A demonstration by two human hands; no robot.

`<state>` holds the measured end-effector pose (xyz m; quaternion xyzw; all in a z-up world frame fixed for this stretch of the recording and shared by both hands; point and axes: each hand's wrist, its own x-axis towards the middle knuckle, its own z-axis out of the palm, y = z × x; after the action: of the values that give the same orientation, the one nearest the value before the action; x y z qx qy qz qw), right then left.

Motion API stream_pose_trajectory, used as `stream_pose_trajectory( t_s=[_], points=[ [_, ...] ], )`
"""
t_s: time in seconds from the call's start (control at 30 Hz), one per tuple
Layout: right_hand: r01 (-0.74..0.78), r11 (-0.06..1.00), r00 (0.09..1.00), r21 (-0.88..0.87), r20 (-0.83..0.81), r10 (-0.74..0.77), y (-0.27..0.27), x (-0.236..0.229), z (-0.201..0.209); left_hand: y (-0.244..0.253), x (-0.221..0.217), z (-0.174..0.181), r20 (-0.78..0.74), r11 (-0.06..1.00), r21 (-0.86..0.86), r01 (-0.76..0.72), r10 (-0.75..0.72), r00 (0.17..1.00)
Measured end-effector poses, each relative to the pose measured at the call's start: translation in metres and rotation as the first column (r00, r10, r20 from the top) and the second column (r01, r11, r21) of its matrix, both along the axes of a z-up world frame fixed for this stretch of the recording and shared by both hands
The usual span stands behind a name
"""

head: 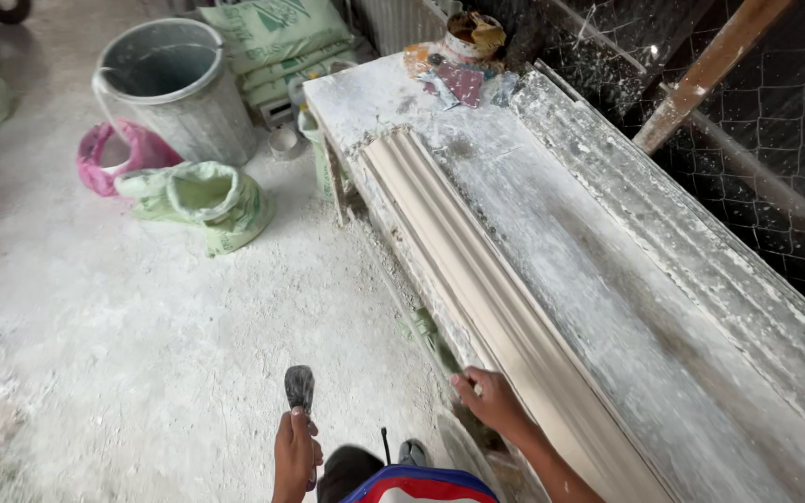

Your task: The person scrapes and cleans a long decorative molding piece using a small metal scraper. They repeatedly remove dried residue from the surface and edges, then wipe the piece with their hand to clear dust.

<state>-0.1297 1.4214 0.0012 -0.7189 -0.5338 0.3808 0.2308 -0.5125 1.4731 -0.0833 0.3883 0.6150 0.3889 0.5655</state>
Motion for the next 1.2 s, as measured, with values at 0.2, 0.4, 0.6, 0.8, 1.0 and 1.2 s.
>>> stream_pose_trajectory(
  t_s=[0.2,0.4,0.6,0.8,1.0,1.2],
  points=[
    [0.291,0.913,0.951,0.285,-0.191,-0.243,0.118,0.018,0.011,0.132,0.085,-0.006,0.134,0.963,-0.072,0.259,-0.248,0.96],
    [0.306,0.813,0.868,0.495,0.206,-0.452,0.221,0.04,-0.037,0.306,0.176,-0.006,-0.266,0.693,0.393,0.604,-0.543,0.796],
    [0.584,0.801,0.651,0.132,0.514,-0.559,0.304,0.044,-0.035,0.522,0.27,0.051,-0.611,0.459,0.288,0.84,-0.587,0.53],
    [0.634,0.719,0.421,0.284,0.653,-0.629,0.331,0.027,-0.034,0.648,0.375,0.075,-0.848,0.284,0.127,0.95,-0.465,0.252],
    [0.668,0.653,0.316,0.358,0.657,-0.684,0.346,0.036,-0.031,0.684,0.413,0.081,-0.871,0.26,-0.042,0.965,-0.483,0.092],
    [0.694,0.558,0.209,0.454,0.615,-0.76,0.349,0.037,-0.037,0.707,0.418,0.083,-0.873,0.204,-0.121,0.971,-0.487,-0.007]
  ],
)
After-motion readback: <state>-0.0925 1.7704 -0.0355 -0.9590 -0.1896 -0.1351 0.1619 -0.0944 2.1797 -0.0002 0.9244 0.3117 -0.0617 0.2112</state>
